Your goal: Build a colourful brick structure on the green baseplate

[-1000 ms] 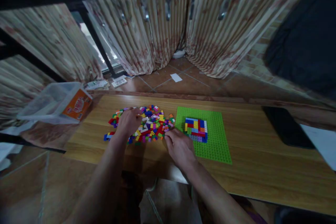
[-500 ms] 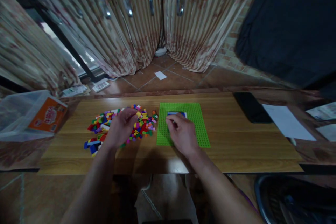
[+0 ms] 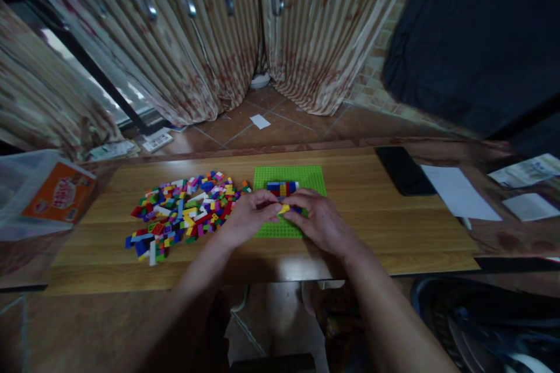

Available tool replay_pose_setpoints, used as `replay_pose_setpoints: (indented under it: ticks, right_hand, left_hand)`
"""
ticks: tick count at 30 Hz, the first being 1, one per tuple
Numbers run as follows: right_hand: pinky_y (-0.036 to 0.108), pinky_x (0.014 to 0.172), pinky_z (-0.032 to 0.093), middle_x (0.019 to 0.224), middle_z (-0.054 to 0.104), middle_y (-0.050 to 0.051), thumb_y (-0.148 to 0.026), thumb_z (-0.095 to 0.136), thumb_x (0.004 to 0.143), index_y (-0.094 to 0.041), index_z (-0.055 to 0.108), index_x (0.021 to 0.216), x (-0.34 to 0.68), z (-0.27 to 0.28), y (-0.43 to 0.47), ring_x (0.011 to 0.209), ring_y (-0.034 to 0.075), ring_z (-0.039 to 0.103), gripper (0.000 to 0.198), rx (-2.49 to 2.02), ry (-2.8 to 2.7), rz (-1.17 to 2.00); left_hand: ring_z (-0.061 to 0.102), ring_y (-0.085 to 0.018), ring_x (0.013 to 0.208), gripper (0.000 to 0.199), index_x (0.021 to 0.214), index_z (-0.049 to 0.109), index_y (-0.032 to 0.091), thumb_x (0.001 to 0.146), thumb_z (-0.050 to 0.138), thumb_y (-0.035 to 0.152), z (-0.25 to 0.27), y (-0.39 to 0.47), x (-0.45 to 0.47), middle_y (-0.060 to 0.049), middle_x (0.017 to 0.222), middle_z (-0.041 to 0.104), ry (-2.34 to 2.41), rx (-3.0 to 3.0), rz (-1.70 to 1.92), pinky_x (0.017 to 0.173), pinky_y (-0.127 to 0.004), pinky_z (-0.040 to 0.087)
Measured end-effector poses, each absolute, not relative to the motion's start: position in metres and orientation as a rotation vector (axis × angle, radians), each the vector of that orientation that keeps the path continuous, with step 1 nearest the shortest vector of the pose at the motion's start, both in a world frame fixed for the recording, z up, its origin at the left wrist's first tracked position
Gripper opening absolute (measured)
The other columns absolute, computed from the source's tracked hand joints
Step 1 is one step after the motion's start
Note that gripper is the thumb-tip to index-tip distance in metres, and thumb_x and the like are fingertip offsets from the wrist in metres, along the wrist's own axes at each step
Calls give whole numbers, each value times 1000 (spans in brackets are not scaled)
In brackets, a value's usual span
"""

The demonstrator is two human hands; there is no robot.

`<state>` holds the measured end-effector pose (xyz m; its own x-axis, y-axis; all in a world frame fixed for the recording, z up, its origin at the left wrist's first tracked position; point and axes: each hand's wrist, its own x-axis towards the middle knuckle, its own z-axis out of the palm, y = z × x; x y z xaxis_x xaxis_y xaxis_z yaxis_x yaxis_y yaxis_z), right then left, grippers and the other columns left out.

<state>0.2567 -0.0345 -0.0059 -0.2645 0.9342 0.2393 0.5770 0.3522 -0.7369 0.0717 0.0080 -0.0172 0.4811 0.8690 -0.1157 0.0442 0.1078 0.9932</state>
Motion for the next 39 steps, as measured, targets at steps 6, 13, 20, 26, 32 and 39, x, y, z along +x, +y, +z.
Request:
replay_pose_setpoints:
  ticks: [6, 13, 20, 26, 32, 39]
  right_hand:
    - [39, 88, 48, 103, 66, 7, -33, 60, 89, -23, 71, 99, 263, -17, -32, 97, 22, 60, 17, -1375, -2031, 548]
    - [42, 93, 48, 108, 60, 7, -28, 65, 84, -24, 71, 97, 264, -26, -32, 101, 23, 59, 14, -1475, -1977, 437]
    - [43, 96, 46, 113, 60, 8, -25, 67, 80, -23, 71, 102, 270, -25, -34, 106, 24, 59, 23, -1555, -1944, 464]
    - [41, 97, 46, 116, 59, 7, -23, 66, 80, -24, 71, 103, 276, -26, -34, 107, 22, 60, 24, -1523, -1907, 528]
    - [40, 92, 47, 112, 63, 7, -30, 66, 80, -23, 70, 104, 277, -23, -33, 102, 22, 62, 24, -1484, -1876, 598]
    - [35, 72, 48, 87, 72, 7, -41, 57, 86, -19, 69, 88, 279, -26, -25, 79, 22, 65, 25, -1766, -1616, 624]
  left_hand:
    - [58, -11, 58, 16, 77, 59, 16, 85, 56, 30, -19, 6, 76, 2, 68, 58, 1096, 1497, 705, 55, -22, 47]
    - [50, -11, 56, 21, 73, 65, 17, 88, 52, 24, -11, -5, 75, 2, 61, 58, 1266, 1923, 592, 55, -23, 35]
    - [56, -13, 62, 20, 76, 67, 18, 88, 53, 25, -18, -10, 89, -1, 69, 66, 1391, 2011, 551, 60, -24, 37]
    - [58, -14, 62, 23, 79, 69, 19, 90, 50, 27, -15, -12, 92, -2, 70, 67, 1463, 2009, 541, 60, -25, 38]
    - [60, -14, 64, 23, 84, 69, 20, 92, 49, 28, -16, -15, 96, -3, 74, 70, 1531, 2031, 524, 62, -25, 38]
    - [62, -15, 68, 24, 88, 69, 21, 93, 48, 32, -18, -15, 98, -4, 80, 72, 1554, 2050, 533, 63, -25, 38]
